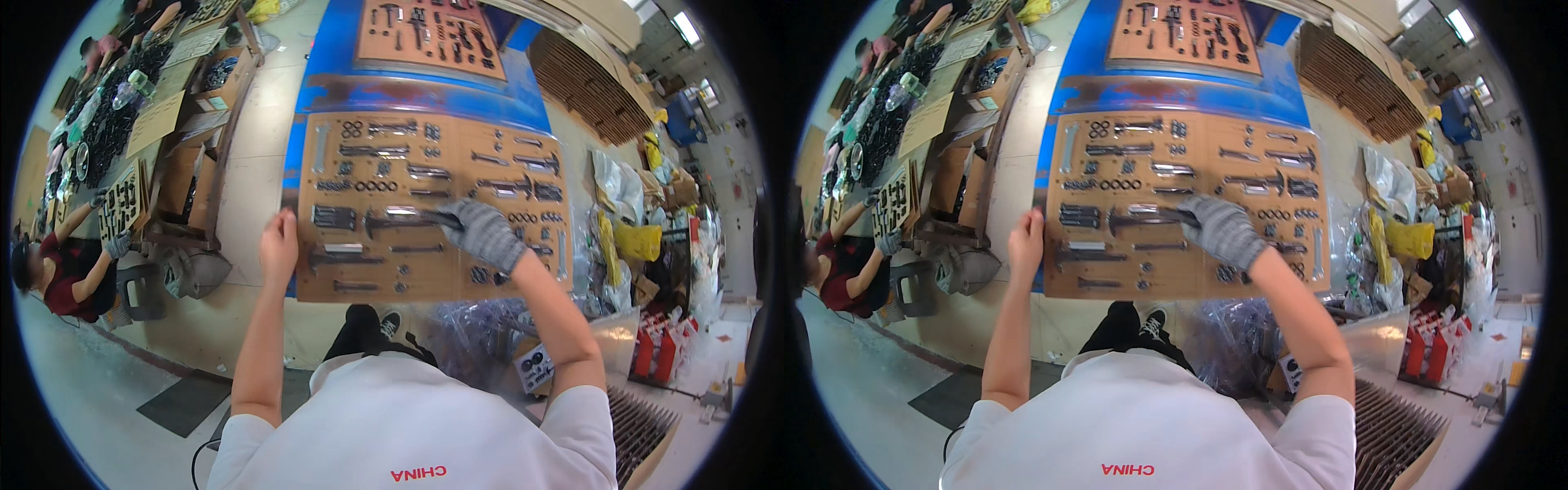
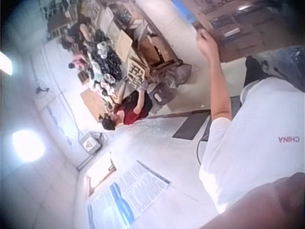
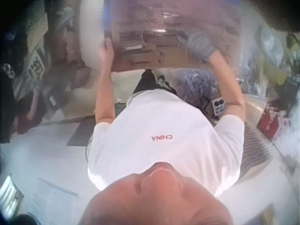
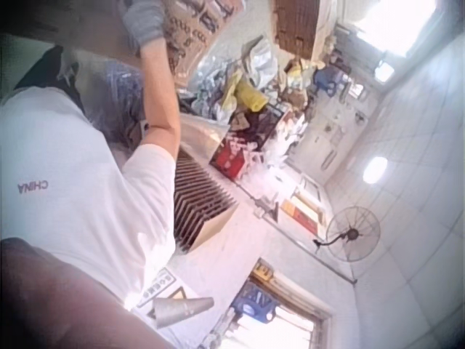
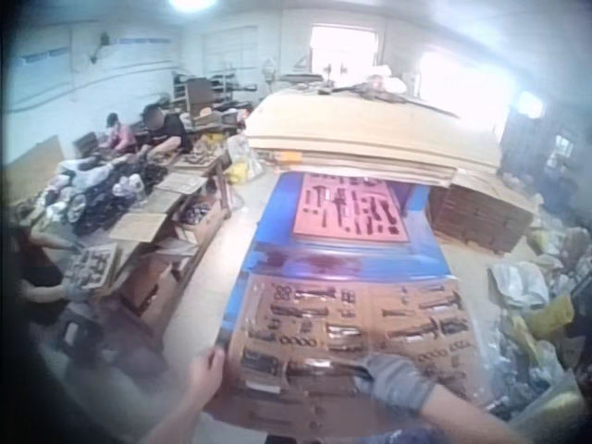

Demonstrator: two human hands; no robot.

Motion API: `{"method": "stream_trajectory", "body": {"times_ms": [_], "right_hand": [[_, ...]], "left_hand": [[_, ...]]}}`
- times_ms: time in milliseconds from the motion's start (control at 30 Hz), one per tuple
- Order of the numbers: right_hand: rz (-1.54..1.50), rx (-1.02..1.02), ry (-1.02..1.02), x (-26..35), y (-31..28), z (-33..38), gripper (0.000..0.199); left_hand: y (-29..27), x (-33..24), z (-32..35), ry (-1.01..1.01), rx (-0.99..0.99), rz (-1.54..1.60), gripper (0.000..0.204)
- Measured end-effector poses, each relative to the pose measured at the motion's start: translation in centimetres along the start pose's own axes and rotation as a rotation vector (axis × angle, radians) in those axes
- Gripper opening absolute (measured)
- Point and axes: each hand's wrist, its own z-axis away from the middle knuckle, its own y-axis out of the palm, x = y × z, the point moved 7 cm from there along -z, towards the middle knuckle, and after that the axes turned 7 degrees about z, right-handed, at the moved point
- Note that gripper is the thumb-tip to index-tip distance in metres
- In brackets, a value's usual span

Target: The person repeatedly places tool sets on cardboard backing into a vacuum-sealing machine, seals them, removes the sealed packages, and stacks them. The process is repeated multiple times with different tool sets.

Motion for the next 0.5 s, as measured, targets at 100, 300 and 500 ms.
{"method": "stream_trajectory", "body": {"times_ms": [100,300,500], "right_hand": [[-0.027,-0.23,0.014,3.5,0.6,-11.5,0.031],[0.166,0.089,0.137,6.6,1.9,-26.7,0.031],[0.189,0.129,0.112,8.2,1.5,-28.8,0.026]], "left_hand": [[1.9,-0.8,-11.3,-0.116,-0.089,0.222,0.046],[10.3,-1.9,-25.2,-0.265,0.188,0.311,0.04],[9.2,-3.5,-25.5,-0.103,0.137,0.376,0.024]]}}
